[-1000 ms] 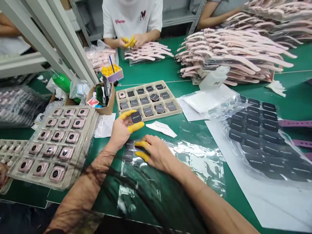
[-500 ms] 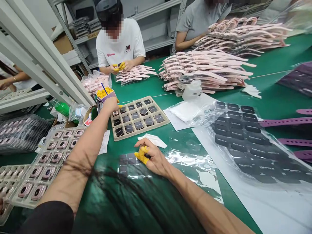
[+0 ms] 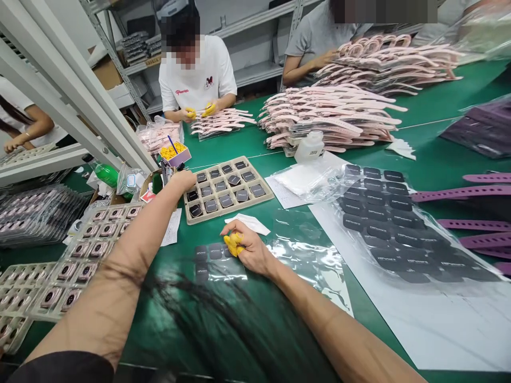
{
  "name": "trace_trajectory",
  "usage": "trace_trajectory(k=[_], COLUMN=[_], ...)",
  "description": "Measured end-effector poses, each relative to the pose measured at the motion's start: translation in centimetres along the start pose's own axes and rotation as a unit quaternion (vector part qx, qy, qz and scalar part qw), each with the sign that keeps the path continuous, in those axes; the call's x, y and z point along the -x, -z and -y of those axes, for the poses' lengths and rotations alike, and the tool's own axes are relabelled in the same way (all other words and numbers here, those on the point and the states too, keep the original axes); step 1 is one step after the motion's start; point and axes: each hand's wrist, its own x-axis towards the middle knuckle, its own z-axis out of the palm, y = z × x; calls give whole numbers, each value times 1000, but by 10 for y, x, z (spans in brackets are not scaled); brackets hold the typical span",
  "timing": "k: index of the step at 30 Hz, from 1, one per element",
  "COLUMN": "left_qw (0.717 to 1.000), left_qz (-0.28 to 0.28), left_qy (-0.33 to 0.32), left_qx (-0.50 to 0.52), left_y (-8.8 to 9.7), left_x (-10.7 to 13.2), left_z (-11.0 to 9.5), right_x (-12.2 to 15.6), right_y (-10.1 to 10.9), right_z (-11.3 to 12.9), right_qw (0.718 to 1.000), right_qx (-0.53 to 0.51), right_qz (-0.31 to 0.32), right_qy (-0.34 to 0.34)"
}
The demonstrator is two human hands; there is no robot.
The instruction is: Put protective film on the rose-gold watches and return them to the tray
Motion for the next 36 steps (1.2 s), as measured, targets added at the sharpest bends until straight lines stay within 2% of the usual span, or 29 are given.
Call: trace_trajectory(k=[3, 5, 7, 9, 10, 11, 13, 15, 16, 18, 21, 24, 28, 32, 34, 36], left_qw=[993, 975, 944, 900, 825, 754, 621, 539, 511, 472, 445, 440, 492, 529, 544, 550], left_qz=[-90, -161, -213, -222, -189, -148, -72, -20, -1, 28, 59, 68, 91, 97, 113, 141], left_qy=[0, -6, -25, -49, -58, -55, -38, -21, -14, -3, 10, 16, 14, 16, 15, 6], left_qx=[79, 151, 252, 373, 529, 638, 780, 842, 859, 881, 894, 895, 865, 843, 832, 823], left_y=[-6, -17, -35, -57, -67, -77, -91, -97, -99, -100, -102, -107, -111, -109, -106, -103], left_x=[30, 60, 98, 138, 155, 170, 192, 202, 203, 204, 202, 202, 203, 204, 205, 206], left_z=[-13, -28, -48, -65, -72, -77, -82, -82, -82, -82, -84, -86, -88, -83, -80, -77], right_x=[0, 1, 1, 2, 2, 3, 4, 5, 6, 6, 6, 5, 6, 10, 11, 11], right_y=[-2, -2, -1, 0, 1, 2, 2, 2, 1, 1, 3, 9, 19, 24, 25, 28], right_z=[-1, -1, 0, 3, 4, 6, 7, 7, 7, 6, 9, 17, 23, 27, 30, 34], right_qw=[1000, 998, 996, 991, 989, 986, 981, 977, 976, 976, 977, 985, 975, 966, 966, 977], right_qx=[-14, -20, -27, -45, -57, -69, -90, -90, -79, -40, 26, 116, 217, 248, 241, 204], right_qz=[-27, -50, -81, -119, -135, -148, -163, -175, -181, -189, -196, -130, -31, 62, 80, 52], right_qy=[-8, -20, -32, -35, -36, -39, -57, -81, -89, -99, -75, -5, 38, 46, 52, 44])
